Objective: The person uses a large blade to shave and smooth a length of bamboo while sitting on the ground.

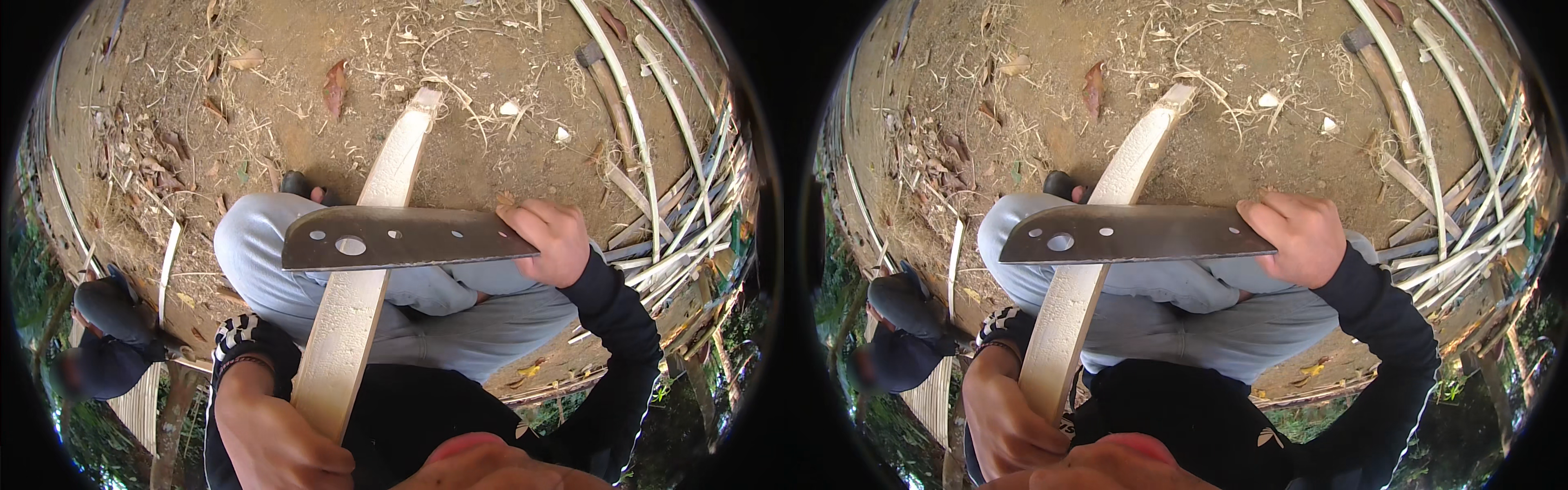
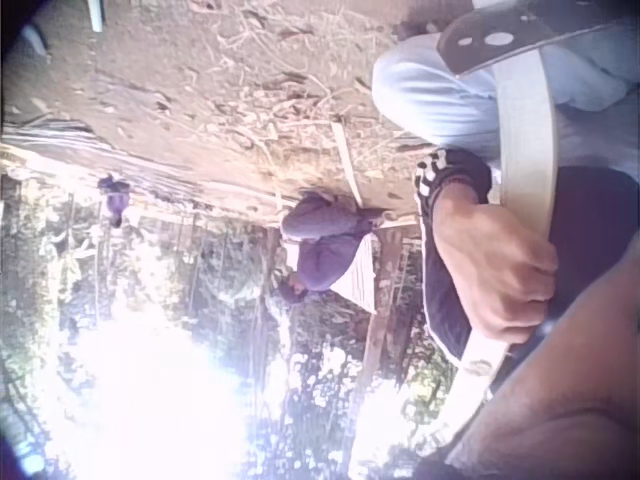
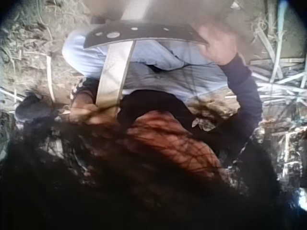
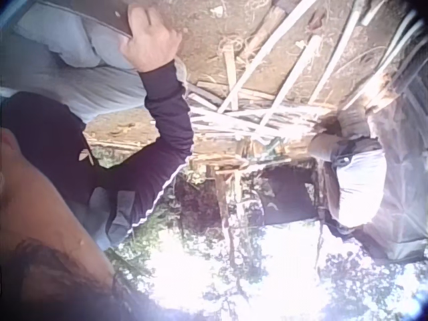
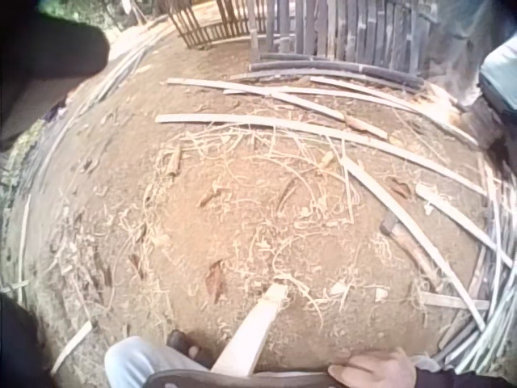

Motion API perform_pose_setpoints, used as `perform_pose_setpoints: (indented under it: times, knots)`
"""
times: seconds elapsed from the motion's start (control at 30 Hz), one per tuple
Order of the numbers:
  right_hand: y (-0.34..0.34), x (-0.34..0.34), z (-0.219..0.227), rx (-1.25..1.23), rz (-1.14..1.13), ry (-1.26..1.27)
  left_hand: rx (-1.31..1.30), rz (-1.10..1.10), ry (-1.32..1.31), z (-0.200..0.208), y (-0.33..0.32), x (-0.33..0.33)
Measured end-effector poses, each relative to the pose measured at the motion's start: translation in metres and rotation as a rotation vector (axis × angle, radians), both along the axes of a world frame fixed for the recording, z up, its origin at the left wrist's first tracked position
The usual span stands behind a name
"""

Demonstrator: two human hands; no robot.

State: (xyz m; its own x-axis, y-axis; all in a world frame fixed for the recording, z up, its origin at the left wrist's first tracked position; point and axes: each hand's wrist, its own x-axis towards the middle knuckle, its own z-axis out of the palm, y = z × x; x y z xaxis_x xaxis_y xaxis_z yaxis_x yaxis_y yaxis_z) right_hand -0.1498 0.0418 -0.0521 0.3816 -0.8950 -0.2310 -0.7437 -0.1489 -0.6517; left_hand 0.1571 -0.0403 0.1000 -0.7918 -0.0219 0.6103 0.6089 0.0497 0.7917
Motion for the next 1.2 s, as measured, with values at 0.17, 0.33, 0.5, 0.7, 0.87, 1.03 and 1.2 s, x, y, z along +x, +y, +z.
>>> perform_pose_setpoints:
  times: [0.17,0.33,0.5,0.7,0.87,1.03,1.2]
  knots:
    - [-0.008,-0.016,-0.046,0.06,-0.185,0.297,-0.016,-0.007,0.005,0.002,-0.03,-0.02]
    - [0.008,0.008,-0.025,-0.055,-0.186,0.061,-0.107,-0.086,-0.01,0.004,-0.014,-0.011]
    - [-0.009,-0.002,-0.048,0.038,-0.237,0.244,-0.029,-0.033,-0.046,0.004,-0.013,-0.013]
    - [-0.008,0.006,-0.047,-0.007,-0.198,0.146,-0.053,-0.012,-0.009,0.005,-0.015,-0.017]
    - [-0.008,0.016,-0.03,-0.024,-0.205,0.087,-0.005,0.004,-0.018,0.001,-0.006,-0.015]
    - [-0.019,-0.006,-0.06,0.068,-0.212,0.244,-0.028,0.007,-0.002,0.002,-0.009,-0.013]
    - [-0.015,0.025,-0.012,-0.056,-0.08,0.129,-0.058,0.009,-0.007,0.0,-0.011,-0.012]
